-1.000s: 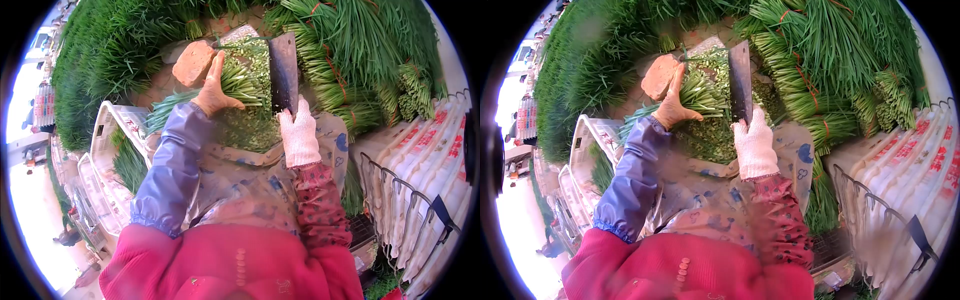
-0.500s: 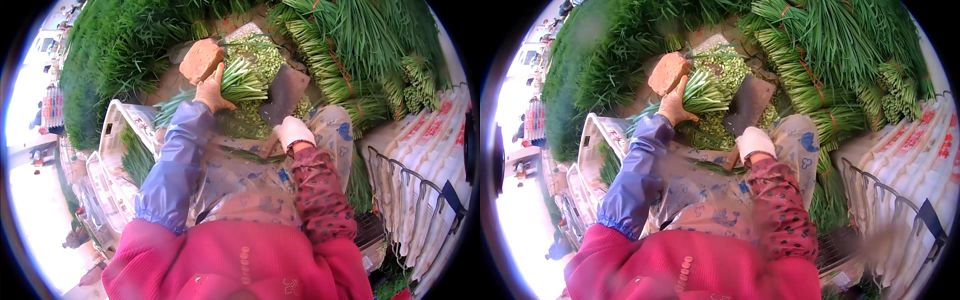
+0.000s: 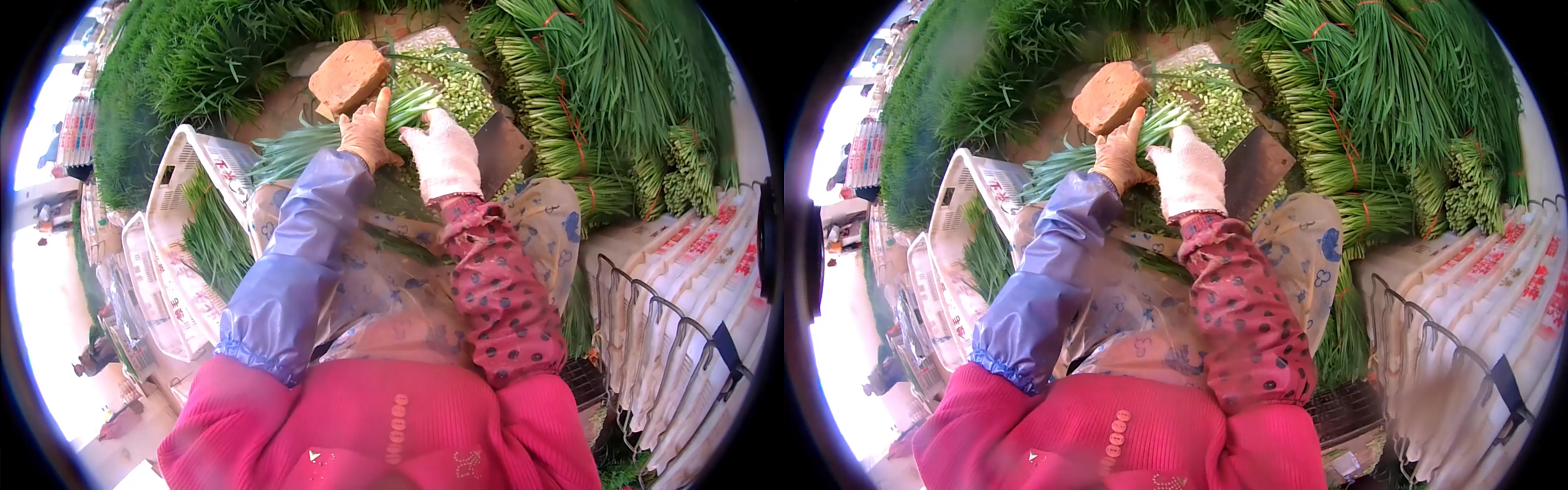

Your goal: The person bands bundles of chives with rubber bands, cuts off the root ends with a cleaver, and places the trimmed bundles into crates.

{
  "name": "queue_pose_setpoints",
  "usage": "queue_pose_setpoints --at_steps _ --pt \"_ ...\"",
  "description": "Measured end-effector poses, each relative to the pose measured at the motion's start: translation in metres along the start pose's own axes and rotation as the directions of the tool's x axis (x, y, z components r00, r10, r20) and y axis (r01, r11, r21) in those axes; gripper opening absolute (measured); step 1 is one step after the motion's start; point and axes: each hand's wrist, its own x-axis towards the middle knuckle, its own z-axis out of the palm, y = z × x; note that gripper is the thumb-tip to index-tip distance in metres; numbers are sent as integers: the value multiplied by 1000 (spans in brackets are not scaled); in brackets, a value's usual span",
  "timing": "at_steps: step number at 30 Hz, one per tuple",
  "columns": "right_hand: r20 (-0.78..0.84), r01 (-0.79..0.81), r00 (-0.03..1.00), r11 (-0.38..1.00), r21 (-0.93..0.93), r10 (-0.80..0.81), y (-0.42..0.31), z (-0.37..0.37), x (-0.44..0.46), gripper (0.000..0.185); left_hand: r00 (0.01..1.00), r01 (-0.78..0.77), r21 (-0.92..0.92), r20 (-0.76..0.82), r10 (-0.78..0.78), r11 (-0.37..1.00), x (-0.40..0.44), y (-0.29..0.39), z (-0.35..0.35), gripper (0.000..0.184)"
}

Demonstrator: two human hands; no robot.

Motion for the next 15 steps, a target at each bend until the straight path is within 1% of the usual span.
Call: queue_pose_setpoints --at_steps 1,2,3,5,6,7,9,10,12,13,15 --pt "-29 63 998 997 48 -62 1 3 0 45 1000 11 6 6 -11 1000 1 1 0 145" --pt "15 -14 1000 994 108 12 -1 2 0 46 1000 1 -17 25 -1 1000 1 -1 -3 144" --pt "20 -8 1000 995 97 6 1 4 1 46 1000 8 -27 22 -7 1000 1 0 -4 144" --pt "-10 -114 993 963 245 120 3 6 3 48 998 13 23 61 -14 1000 1 5 -5 143" --pt "-32 -80 996 974 214 88 3 2 3 48 999 9 29 53 -11 1000 -1 6 -5 143" --pt "22 -117 993 984 131 115 1 -3 4 50 998 16 23 55 -17 1000 -3 6 -4 143" --pt "-18 -115 993 993 -18 115 0 1 8 45 1000 6 22 30 -7 1000 -3 7 -2 143" --pt "-18 -113 994 993 -24 112 -1 0 11 45 999 11 24 35 -11 1000 -2 7 -1 143" --pt "58 -56 997 996 -71 60 -8 -5 15 38 1000 13 15 22 -13 1000 -2 6 2 143" --pt "59 -52 997 996 -78 57 -7 -4 16 38 1000 10 14 10 -10 1000 -2 6 3 142" --pt "66 -59 996 992 111 52 -1 -2 21 32 1000 2 5 12 -2 1000 -2 4 3 142"
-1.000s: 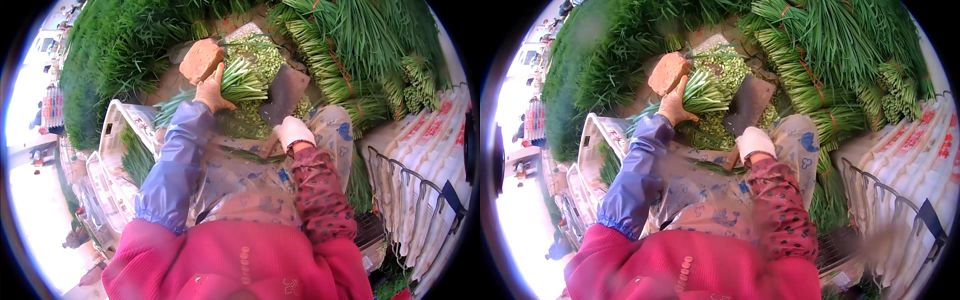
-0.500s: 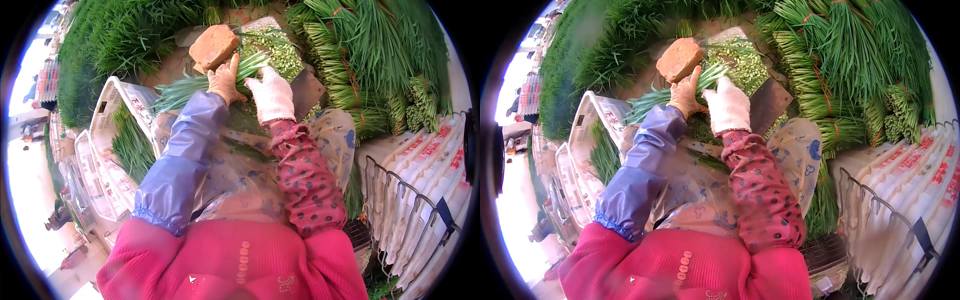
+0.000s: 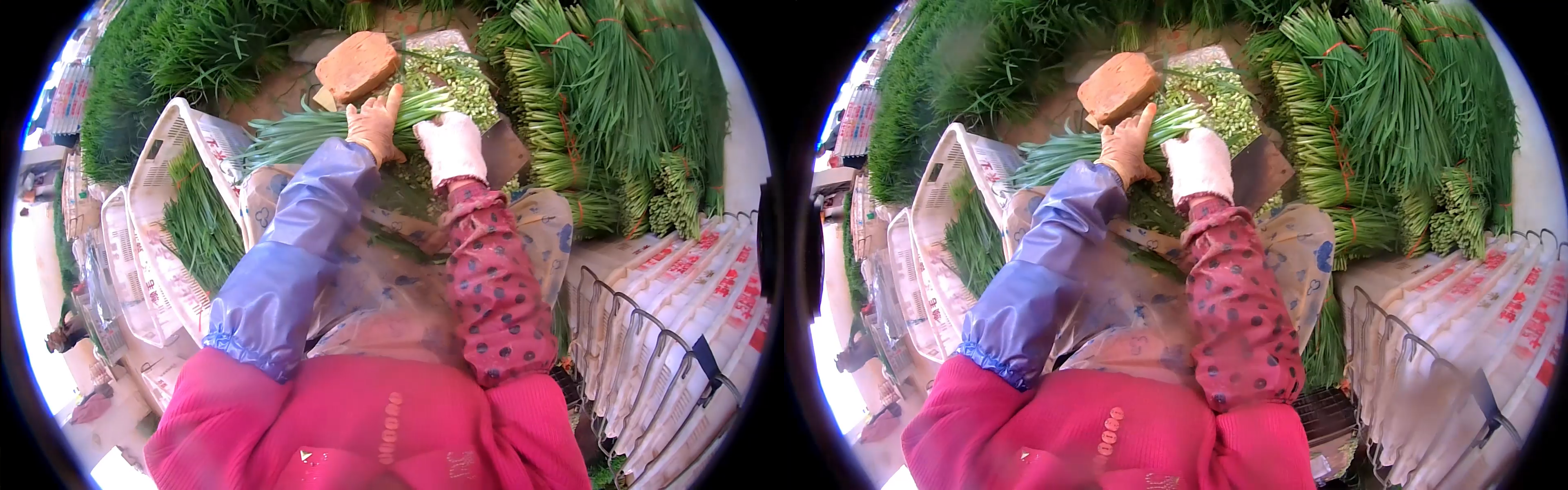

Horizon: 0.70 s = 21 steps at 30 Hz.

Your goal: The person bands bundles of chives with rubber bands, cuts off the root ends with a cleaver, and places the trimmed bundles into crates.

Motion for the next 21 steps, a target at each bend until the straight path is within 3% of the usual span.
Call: queue_pose_setpoints --at_steps 4,8,10,11,13,14,16,18,19,21 --pt "-92 12 995 980 -197 -30 1 -4 1 37 1000 3 -4 11 -3 1000 2 -1 -2 141" --pt "-301 37 950 988 -149 -81 19 -54 5 37 996 10 -18 90 -8 1000 3 0 -11 140" --pt "-350 -37 936 982 -187 -31 23 -69 0 35 996 18 -24 92 -15 1000 4 1 -12 139" --pt "-320 -89 942 995 36 96 21 -71 -4 35 995 24 -20 92 -22 1000 5 2 -13 139" --pt "-202 -191 936 897 398 288 12 -67 -14 35 994 29 -34 103 -26 999 6 2 -17 139" --pt "-202 -102 957 892 440 209 20 -54 -16 32 993 26 -29 120 -22 999 6 1 -18 138" --pt "-96 61 995 965 254 -37 22 -31 -17 17 991 31 -27 132 -28 999 6 1 -15 138" --pt "-28 -57 997 945 322 70 9 -14 -7 16 999 3 -30 41 -2 1000 5 -1 -7 141" --pt "25 -131 991 954 271 129 1 -15 -5 16 999 0 -24 39 1 1000 5 -1 -5 141" --pt "64 -169 986 901 400 156 0 -7 4 14 999 21 -10 36 -20 1000 3 1 -5 140"
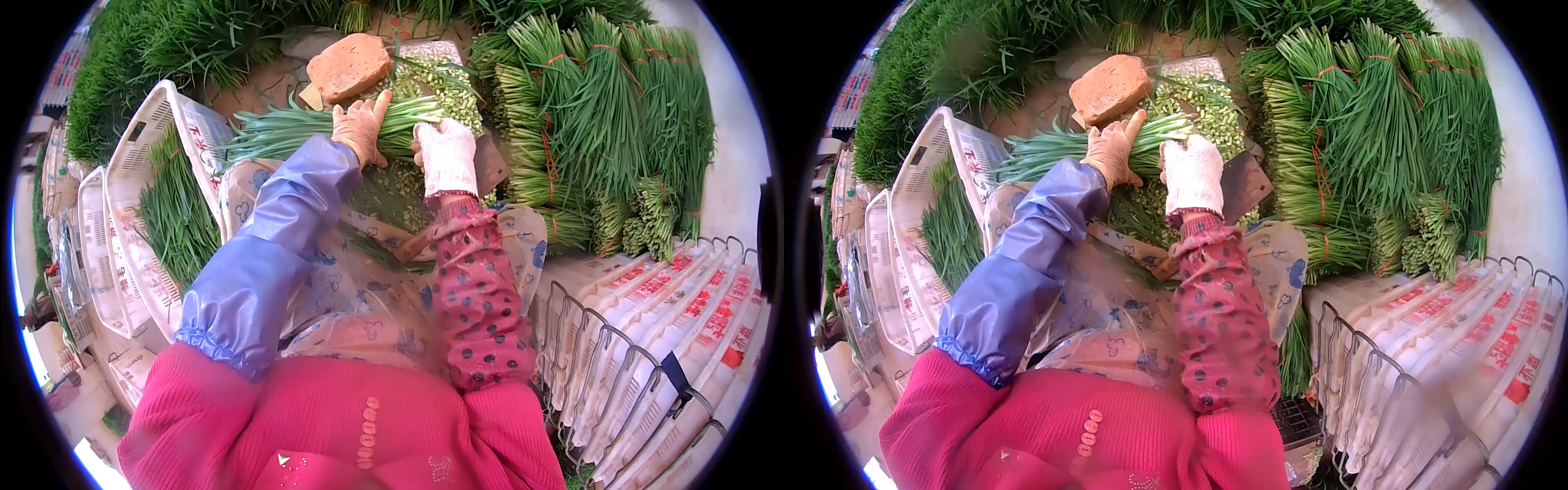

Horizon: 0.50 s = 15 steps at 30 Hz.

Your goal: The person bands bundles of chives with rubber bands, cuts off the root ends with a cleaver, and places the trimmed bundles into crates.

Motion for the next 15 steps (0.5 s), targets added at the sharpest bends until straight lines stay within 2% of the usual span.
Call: queue_pose_setpoints --at_steps 1,3,4,5,7,9,10,11,13,15 --pt "8 4 1000 998 62 -4 5 3 5 13 1000 3 -1 0 -3 1000 0 -1 0 140" --pt "-8 85 996 996 21 -85 16 0 11 12 1000 -26 -26 -6 26 999 -1 -3 -1 139" --pt "-86 234 961 936 -264 -264 22 -7 12 14 1000 -20 -31 -1 20 999 -1 -3 -1 139" --pt "-107 329 887 779 -534 -449 27 -17 10 17 1000 -16 -39 7 17 999 -2 -2 -4 138" --pt "-182 304 820 683 -664 -543 32 -46 10 21 1000 -7 -55 20 8 998 -3 1 -8 137" --pt "-216 77 953 856 -510 -214 18 -62 3 25 999 -9 -41 33 10 999 -3 1 -9 137" --pt "-222 44 965 920 -390 -140 16 -55 -4 25 1000 -3 -31 29 4 1000 -2 1 -8 137" --pt "-108 116 981 938 -325 -159 15 -46 -16 28 1000 -7 -33 27 8 999 -1 1 -5 137" --pt "127 359 931 803 -477 -341 9 -26 -33 28 1000 -20 -16 6 20 1000 2 -2 -2 139" --pt "28 287 944 774 -564 -330 7 -1 -31 28 1000 -22 -22 -7 22 1000 1 -1 -1 139"
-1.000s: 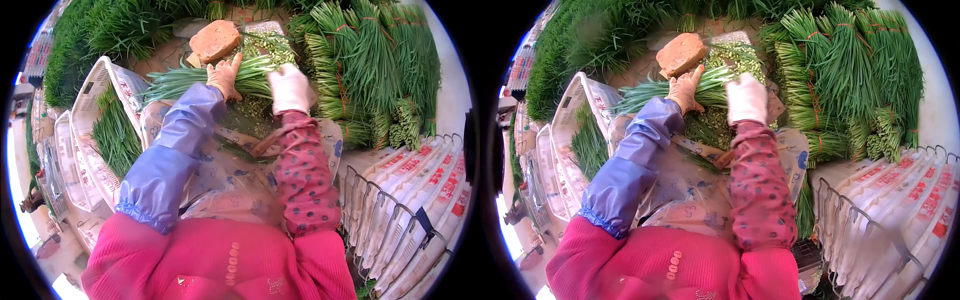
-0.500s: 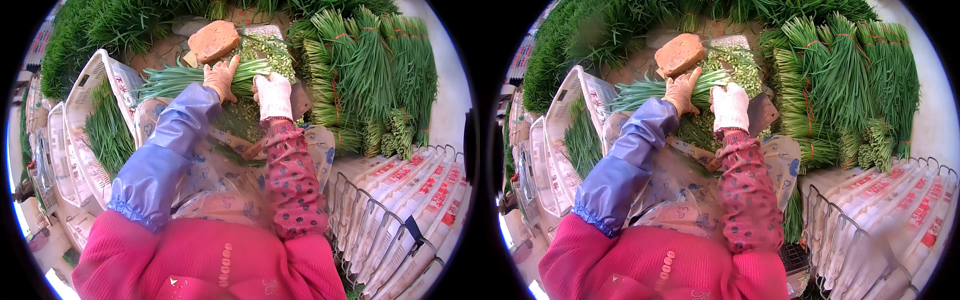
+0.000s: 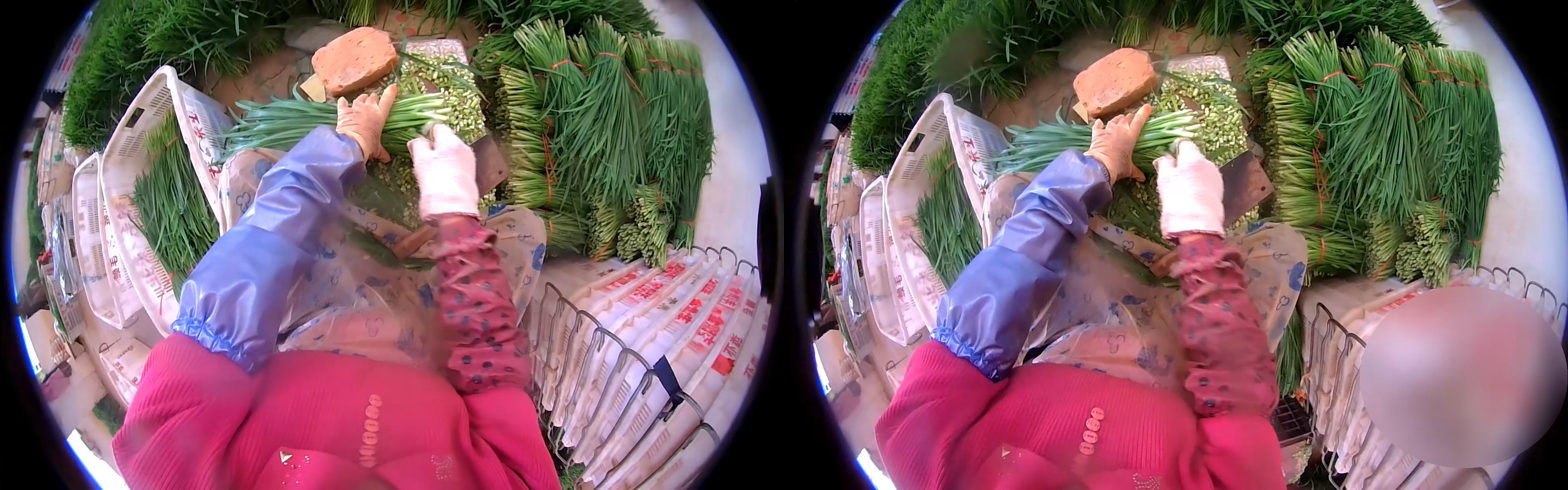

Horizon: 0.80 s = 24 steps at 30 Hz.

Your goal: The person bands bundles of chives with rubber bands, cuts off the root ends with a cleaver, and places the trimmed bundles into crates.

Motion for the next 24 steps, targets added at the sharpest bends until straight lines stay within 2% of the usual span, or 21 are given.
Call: queue_pose_setpoints --at_steps 1,2,6,8,9,10,12,13,14,15,17,18,20,21,22,23,24 --pt "-20 13 1000 990 -139 -15 -2 10 6 29 1000 11 5 -2 -11 1000 -1 1 1 139" --pt "11 17 1000 983 -183 -15 -6 16 9 31 1000 19 13 -1 -19 1000 -1 1 2 138" --pt "96 45 995 957 -286 -18 -13 18 19 28 999 21 26 -44 -19 999 -3 1 8 139" --pt "220 98 975 939 -328 -25 -14 12 22 28 1000 15 7 -14 -15 1000 0 1 8 139" --pt "235 171 969 904 -393 -81 -15 11 21 23 1000 20 21 -18 -20 1000 0 1 10 139" --pt "234 160 970 907 -389 -71 -12 13 22 23 999 27 35 -19 -26 999 -1 1 13 139" --pt "214 282 955 841 -461 -203 -3 16 28 17 1000 14 49 -17 -13 999 -5 0 13 139" --pt "272 357 933 722 -593 -237 7 8 30 15 1000 8 18 -23 -7 1000 -4 -3 11 138" --pt "288 359 932 643 -676 -218 -9 -36 13 15 999 3 -18 -34 -3 1000 -3 -4 8 137" --pt "237 368 929 631 -683 -285 25 -47 28 14 1000 -9 -24 -7 9 1000 -3 -4 1 135" --pt "59 179 980 710 -681 -190 39 -102 21 17 999 11 -21 31 -11 1000 -3 -2 -6 136" --pt "17 149 983 731 -666 -184 45 -124 15 17 997 31 -12 69 -30 999 -1 0 -10 136" --pt "82 117 993 768 -630 -85 26 -136 -15 19 997 22 -1 77 -22 1000 1 -2 -9 139" --pt "237 338 938 814 -473 -252 36 -120 -30 23 999 2 -2 52 -2 1000 2 -7 -8 141" --pt "352 531 832 802 -275 -430 50 -97 -42 28 999 -18 1 27 18 1000 2 -6 -9 142" --pt "540 470 794 844 -257 -277 49 -76 -52 32 999 44 143 -4 -44 989 -8 5 -18 147" --pt "702 400 702 882 -248 -121 42 -58 -56 36 995 96 201 21 -102 975 -8 11 -19 153"
